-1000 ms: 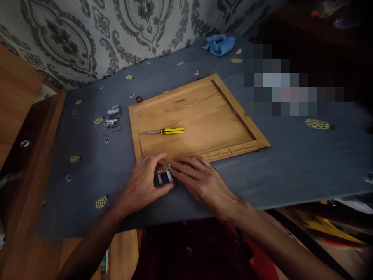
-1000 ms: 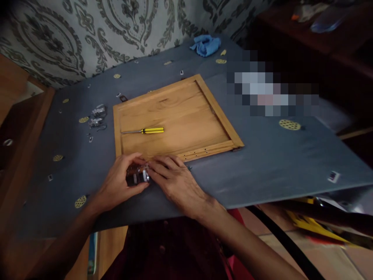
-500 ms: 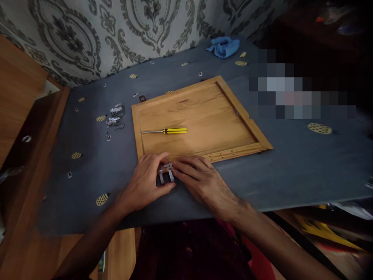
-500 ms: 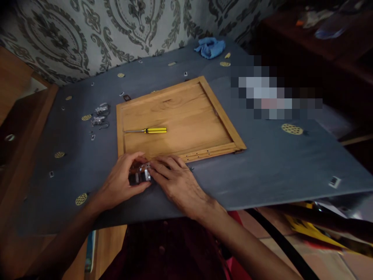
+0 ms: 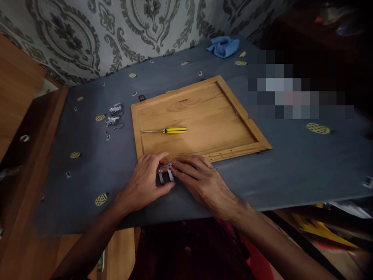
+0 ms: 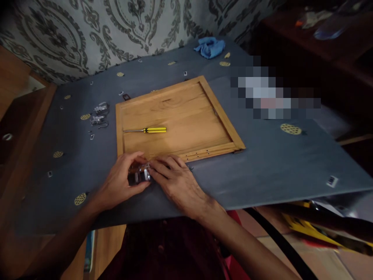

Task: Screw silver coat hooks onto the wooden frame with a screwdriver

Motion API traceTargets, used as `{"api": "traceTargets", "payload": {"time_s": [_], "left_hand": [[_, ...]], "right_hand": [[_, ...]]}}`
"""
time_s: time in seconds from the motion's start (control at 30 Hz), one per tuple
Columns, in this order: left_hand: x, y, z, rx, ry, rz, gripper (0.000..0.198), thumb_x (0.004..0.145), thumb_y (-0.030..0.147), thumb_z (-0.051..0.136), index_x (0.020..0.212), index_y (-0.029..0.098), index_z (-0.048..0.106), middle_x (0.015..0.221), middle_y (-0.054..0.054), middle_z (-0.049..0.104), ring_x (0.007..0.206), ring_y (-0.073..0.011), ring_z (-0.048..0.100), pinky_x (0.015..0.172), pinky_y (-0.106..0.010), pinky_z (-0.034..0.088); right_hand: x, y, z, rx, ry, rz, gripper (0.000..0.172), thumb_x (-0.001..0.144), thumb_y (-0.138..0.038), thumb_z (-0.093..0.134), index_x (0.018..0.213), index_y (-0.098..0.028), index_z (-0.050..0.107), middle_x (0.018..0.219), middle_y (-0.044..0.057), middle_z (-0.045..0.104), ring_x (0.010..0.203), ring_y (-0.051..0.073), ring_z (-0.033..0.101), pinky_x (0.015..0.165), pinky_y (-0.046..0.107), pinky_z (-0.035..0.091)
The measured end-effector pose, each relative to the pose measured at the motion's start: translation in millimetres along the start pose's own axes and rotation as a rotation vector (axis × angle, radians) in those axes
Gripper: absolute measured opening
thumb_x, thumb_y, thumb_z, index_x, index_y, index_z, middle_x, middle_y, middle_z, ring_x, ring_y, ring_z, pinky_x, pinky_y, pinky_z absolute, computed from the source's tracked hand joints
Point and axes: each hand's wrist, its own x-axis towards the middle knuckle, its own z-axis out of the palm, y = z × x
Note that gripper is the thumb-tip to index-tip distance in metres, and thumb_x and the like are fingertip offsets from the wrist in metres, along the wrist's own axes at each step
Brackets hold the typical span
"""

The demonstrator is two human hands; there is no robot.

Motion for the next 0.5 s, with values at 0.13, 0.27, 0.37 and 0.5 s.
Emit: {"api": "traceTargets", "payload": {"time_s": [0.13,0.27,0.37,0.5], "left_hand": [[0.1,-0.3,0.2,-0.019,-0.001,-0.017,0.062,0.079,0.021,0.074,0.134,0.024,0.045,0.114,-0.007,0.067,0.108,-0.0273,0.064,0.097,-0.046,0.050],[0.1,-0.7,0.0,-0.039,-0.009,-0.038,0.061,0.079,0.022,0.074,0.134,0.024,0.046,0.114,-0.007,0.067,0.109,-0.0275,0.064,0.100,-0.047,0.049],[0.1,-0.3,-0.3,-0.048,-0.010,-0.044,0.061,0.079,0.021,0.073,0.134,0.023,0.046,0.116,-0.007,0.067,0.111,-0.0277,0.063,0.102,-0.048,0.049],[0.8,2.6,-1.5,-0.062,-0.017,-0.063,0.059,0.080,0.020,0.072,0.132,0.024,0.046,0.116,-0.007,0.067,0.113,-0.0281,0.063,0.103,-0.049,0.048]], "right_hand": [[-1.3,0.5,1.4,0.002,-0.004,0.014,0.026,0.100,-0.016,0.054,0.121,-0.016,0.069,0.121,0.007,0.075,0.119,0.025,0.060,0.100,0.045,0.051],[-2.1,0.5,1.6,0.010,-0.003,0.019,0.026,0.100,-0.016,0.054,0.122,-0.017,0.069,0.122,0.006,0.075,0.121,0.025,0.059,0.101,0.044,0.051],[-1.6,0.1,0.8,0.011,0.008,0.018,0.025,0.100,-0.016,0.055,0.120,-0.016,0.070,0.122,0.006,0.075,0.120,0.025,0.059,0.100,0.044,0.051],[-1.4,0.1,0.0,0.014,-0.012,0.022,0.025,0.099,-0.016,0.057,0.120,-0.016,0.069,0.122,0.007,0.075,0.121,0.025,0.059,0.100,0.044,0.051]]}}
